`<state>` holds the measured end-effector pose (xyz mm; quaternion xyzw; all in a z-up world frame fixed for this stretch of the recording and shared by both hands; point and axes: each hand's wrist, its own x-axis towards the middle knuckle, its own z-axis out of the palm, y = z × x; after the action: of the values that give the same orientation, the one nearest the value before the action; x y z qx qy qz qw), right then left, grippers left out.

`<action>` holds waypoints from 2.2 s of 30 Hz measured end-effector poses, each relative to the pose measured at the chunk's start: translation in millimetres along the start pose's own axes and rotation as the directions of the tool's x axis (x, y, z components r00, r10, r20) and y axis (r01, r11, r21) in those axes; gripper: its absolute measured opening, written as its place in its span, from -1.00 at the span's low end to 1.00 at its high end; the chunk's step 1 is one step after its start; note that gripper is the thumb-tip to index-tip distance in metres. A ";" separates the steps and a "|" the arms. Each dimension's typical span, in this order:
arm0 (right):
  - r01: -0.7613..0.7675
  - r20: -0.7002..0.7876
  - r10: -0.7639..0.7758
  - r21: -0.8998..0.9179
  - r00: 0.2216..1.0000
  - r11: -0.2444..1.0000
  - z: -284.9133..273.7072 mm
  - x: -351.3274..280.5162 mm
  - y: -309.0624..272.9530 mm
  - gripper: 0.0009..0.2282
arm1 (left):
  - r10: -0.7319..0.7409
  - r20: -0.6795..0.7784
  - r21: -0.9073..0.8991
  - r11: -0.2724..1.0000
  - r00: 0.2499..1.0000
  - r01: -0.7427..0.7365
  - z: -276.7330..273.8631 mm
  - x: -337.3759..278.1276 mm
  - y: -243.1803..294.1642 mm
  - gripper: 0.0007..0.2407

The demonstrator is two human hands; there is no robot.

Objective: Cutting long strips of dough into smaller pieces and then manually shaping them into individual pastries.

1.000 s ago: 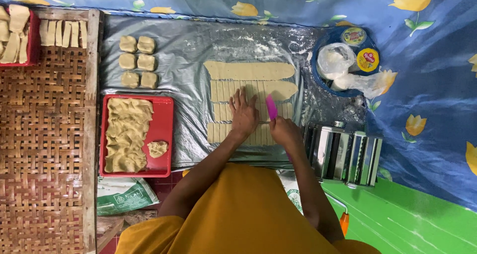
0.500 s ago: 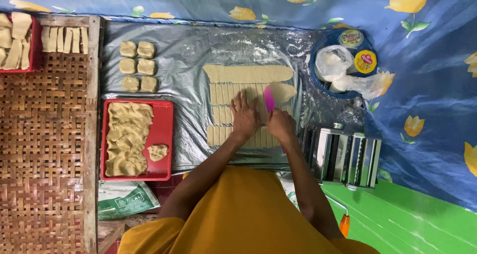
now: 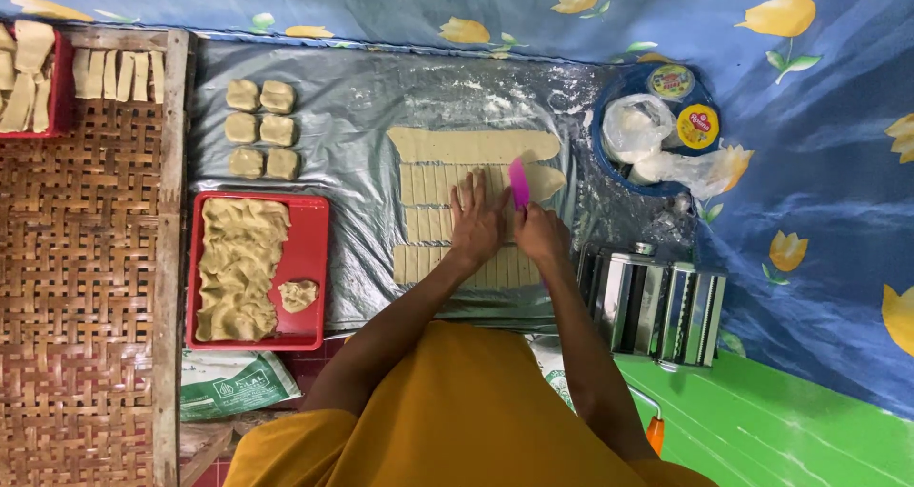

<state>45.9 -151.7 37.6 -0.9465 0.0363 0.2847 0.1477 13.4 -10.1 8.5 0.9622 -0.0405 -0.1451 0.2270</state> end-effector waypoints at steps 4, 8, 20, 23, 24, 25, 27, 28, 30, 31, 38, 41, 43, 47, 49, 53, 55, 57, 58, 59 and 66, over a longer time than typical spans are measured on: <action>-0.019 -0.009 0.019 -0.005 1.000 1.000 -6.9 -5.4 -7.7 -0.54 | -0.001 0.009 0.025 1.000 1.000 0.000 7.4 3.2 -1.9 -0.54; -0.042 -0.012 0.042 -0.020 0.999 0.999 -14.7 -11.0 -14.0 -0.54 | 0.001 0.012 0.051 0.999 1.000 -0.002 5.8 1.9 0.6 -0.55; 0.029 -0.084 -0.035 -0.067 0.996 0.997 -7.1 -10.1 -11.0 -0.57 | 0.012 -0.005 0.040 0.999 1.000 -0.012 6.2 0.6 1.5 -0.55; 0.024 -0.091 -0.031 -0.078 0.995 0.997 6.2 0.9 -4.7 -0.57 | 0.014 -0.010 0.043 0.999 1.000 -0.014 8.7 0.8 0.5 -0.55; 0.013 -0.103 -0.024 -0.097 0.994 0.995 14.2 7.3 0.0 -0.59 | 0.019 -0.017 0.037 0.999 1.000 -0.018 9.5 0.4 0.4 -0.55; 0.014 -0.103 -0.024 -0.097 0.994 0.995 14.3 7.6 0.2 -0.59 | 0.019 -0.018 0.037 0.999 1.000 -0.018 10.1 0.6 0.4 -0.55; -0.009 -0.099 0.001 -0.073 0.995 0.997 14.8 8.4 0.5 -0.60 | 0.009 -0.023 0.036 0.999 1.000 -0.008 11.3 0.8 0.1 -0.56; -0.008 -0.099 0.001 -0.073 0.995 0.997 11.3 4.9 -5.8 -0.60 | 0.009 -0.024 0.036 0.999 1.000 -0.008 9.2 -0.2 0.7 -0.56; -0.129 -0.111 0.154 0.209 0.982 0.970 4.7 -2.5 -18.4 -0.52 | 0.008 -0.030 0.024 1.000 1.000 -0.007 5.1 -2.8 2.1 -0.56; -0.128 -0.111 0.154 0.208 0.982 0.970 13.4 4.2 -10.9 -0.52 | 0.008 -0.030 0.024 1.000 1.000 -0.007 2.4 -4.1 3.5 -0.56; -0.059 -0.091 0.050 -0.109 0.995 0.992 52.2 32.6 14.2 -0.62 | 0.004 -0.085 0.022 1.000 0.996 -0.002 9.1 -5.2 0.8 -0.57; -0.019 -0.159 0.006 -0.083 0.987 0.996 54.8 30.8 10.9 -0.65 | -0.014 -0.098 0.003 1.000 0.995 0.014 6.0 -7.8 0.3 -0.58; 0.024 -0.226 -0.034 -0.047 0.973 0.999 44.3 17.1 -3.9 -0.64 | -0.034 -0.104 -0.011 0.999 0.994 0.033 0.8 -11.8 -0.5 -0.58; -0.160 -0.154 0.211 0.290 0.965 0.944 10.9 -6.1 -30.7 -0.51 | -0.063 -0.163 -0.103 0.994 0.985 0.047 7.3 -12.5 -6.7 -0.53; -0.149 -0.146 0.212 0.355 0.966 0.923 15.8 4.2 -21.9 -0.51 | -0.058 -0.212 -0.104 0.994 0.975 0.037 15.8 -10.7 -10.9 -0.51; -0.012 -0.130 0.007 -0.036 0.991 0.999 40.0 30.5 4.8 -0.59 | -0.084 -0.286 -0.196 0.980 0.955 0.027 20.3 -9.8 -11.6 -0.53; -0.011 -0.136 0.001 -0.070 0.991 0.997 44.9 30.6 7.6 -0.59 | -0.092 -0.306 -0.226 0.974 0.948 0.022 23.4 -9.6 -13.3 -0.55; -0.005 -0.196 -0.015 -0.104 0.981 0.995 49.6 25.5 9.5 -0.58 | -0.092 -0.331 -0.214 0.977 0.939 0.020 29.4 -8.4 -15.1 -0.56; -0.005 -0.196 -0.016 -0.105 0.980 0.994 36.4 16.9 1.6 -0.58 | -0.092 -0.331 -0.215 0.976 0.939 0.020 30.1 -7.9 -15.9 -0.56; -0.026 -0.120 0.021 -0.042 0.993 0.999 24.0 7.2 -5.5 -0.57 | -0.097 -0.333 -0.222 0.975 0.938 0.022 31.4 -8.6 -16.4 -0.55; -0.025 0.004 0.025 -0.086 1.000 0.996 18.9 -12.2 2.9 -0.60 | -0.109 -0.348 -0.231 0.972 0.931 0.028 25.2 -15.0 -13.1 -0.54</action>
<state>25.3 -149.0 28.5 -0.9506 0.0355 0.2905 0.1035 -8.3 -7.0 -15.0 0.9418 0.0517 0.0211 0.3316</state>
